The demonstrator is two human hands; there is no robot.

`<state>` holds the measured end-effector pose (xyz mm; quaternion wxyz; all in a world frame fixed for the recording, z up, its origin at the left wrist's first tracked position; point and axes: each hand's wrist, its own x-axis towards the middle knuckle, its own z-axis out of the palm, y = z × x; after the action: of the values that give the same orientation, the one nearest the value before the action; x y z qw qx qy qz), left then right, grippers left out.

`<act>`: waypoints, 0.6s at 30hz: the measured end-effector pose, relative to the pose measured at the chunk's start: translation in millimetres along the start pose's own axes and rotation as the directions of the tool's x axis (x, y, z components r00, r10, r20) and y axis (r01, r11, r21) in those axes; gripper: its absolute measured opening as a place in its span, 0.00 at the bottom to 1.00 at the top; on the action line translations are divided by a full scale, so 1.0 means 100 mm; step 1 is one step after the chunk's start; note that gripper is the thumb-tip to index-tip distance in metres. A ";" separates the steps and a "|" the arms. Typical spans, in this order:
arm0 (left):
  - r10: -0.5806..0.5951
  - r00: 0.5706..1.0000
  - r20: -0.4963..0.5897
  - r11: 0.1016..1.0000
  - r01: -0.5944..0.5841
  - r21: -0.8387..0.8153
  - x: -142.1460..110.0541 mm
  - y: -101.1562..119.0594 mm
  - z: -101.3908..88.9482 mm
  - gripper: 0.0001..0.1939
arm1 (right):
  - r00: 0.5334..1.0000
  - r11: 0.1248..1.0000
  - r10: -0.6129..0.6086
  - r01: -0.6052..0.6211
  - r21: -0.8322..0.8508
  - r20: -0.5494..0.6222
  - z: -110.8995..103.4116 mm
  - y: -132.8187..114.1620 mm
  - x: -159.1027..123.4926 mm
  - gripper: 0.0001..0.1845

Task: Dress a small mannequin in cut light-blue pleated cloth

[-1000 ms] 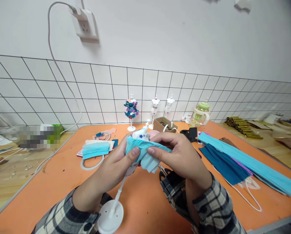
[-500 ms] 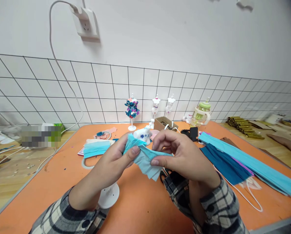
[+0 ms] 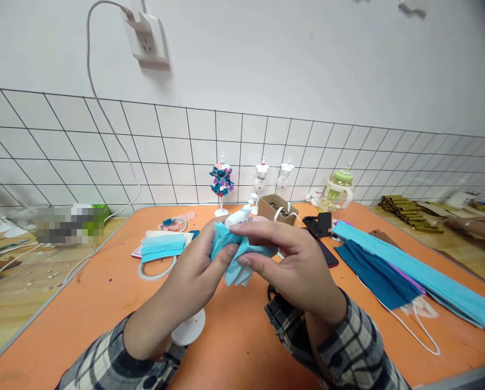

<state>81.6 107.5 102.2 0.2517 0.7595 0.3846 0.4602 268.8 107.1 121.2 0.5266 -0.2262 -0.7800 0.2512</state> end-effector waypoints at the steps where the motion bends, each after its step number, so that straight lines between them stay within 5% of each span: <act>1: 0.001 1.000 0.001 1.000 -0.001 -0.007 0.00 0.00 0.00 0.21 | 1.000 0.999 -0.017 0.017 -0.039 -0.007 0.00 0.00 0.01 0.14; 5: -0.016 1.000 -0.002 1.000 0.016 -0.008 -0.01 0.02 -0.01 0.20 | 0.997 0.994 0.019 -0.027 -0.106 -0.076 -0.02 0.00 0.01 0.06; 11: -0.068 0.998 -0.012 0.998 0.068 -0.010 -0.01 0.01 0.01 0.21 | 1.000 0.980 0.020 -0.020 -0.198 -0.003 -0.11 -0.03 0.03 0.05; 18: -0.075 0.997 -0.023 0.997 0.074 -0.011 0.00 -0.01 0.03 0.22 | 0.997 0.984 0.043 -0.053 -0.173 -0.066 -0.06 0.01 0.04 0.03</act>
<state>84.1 107.7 100.5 0.2680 0.7380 0.4132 0.4613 273.7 111.5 125.0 0.5224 -0.2979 -0.7767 0.1875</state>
